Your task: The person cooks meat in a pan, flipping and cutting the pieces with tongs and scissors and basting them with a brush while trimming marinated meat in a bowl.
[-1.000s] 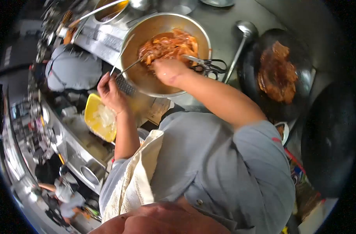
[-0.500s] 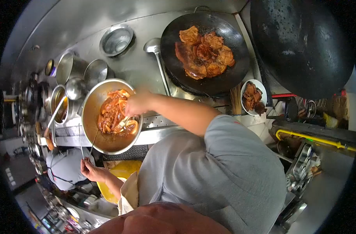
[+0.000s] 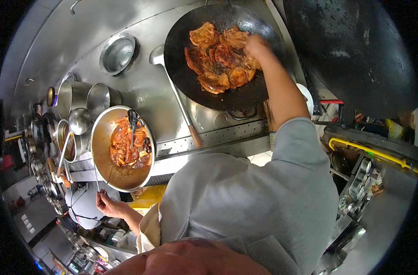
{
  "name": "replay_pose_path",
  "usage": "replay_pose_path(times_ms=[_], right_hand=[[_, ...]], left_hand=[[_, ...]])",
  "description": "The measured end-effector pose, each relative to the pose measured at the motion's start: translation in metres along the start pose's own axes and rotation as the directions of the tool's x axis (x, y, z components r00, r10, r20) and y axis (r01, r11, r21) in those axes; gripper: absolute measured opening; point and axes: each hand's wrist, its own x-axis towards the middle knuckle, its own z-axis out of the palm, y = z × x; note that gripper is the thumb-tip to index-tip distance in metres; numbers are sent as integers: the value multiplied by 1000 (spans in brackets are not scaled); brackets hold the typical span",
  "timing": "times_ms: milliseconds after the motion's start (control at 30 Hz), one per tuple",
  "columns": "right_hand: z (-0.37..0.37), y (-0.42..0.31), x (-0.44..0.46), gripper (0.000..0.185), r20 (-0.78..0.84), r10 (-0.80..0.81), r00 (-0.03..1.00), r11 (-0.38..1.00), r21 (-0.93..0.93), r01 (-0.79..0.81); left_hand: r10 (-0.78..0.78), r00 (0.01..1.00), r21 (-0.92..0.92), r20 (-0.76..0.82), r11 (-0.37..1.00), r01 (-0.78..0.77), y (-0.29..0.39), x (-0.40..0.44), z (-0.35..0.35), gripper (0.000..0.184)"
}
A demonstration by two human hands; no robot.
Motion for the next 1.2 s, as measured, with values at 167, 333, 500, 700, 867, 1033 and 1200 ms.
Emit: replay_pose_path(times_ms=[167, 333, 500, 700, 867, 1033, 1200], right_hand=[[-1, -5, -21, 33, -243, 218, 945, 965, 196, -173], [40, -23, -15, 33, -286, -88, 954, 987, 102, 122], [9, -39, -19, 30, -317, -51, 947, 980, 167, 108], [-19, -21, -10, 33, -259, 151, 954, 985, -42, -168], [-44, -163, -120, 29, -500, -463, 732, 785, 153, 601], [3, -309, -267, 22, 253, -861, 440, 508, 434, 744], [151, -395, -314, 28, 182, -962, 201, 249, 295, 922]], left_hand=[[32, 999, -7, 18, 999, -32, -6, 5, -5, 15], [-4, 1000, 34, 16, 999, 3, -4, 5, 3, 14], [3, 1000, 88, 19, 996, -5, -1, 10, 2, 14], [-36, 996, 125, -87, 991, 46, -5, 11, -7, 16], [-62, 995, -37, -83, 998, 59, -28, 10, -9, 17], [-9, 1000, -133, -21, 991, 6, -34, 7, -4, 11], [-39, 997, -231, -65, 973, 23, -29, 3, -11, 11]])
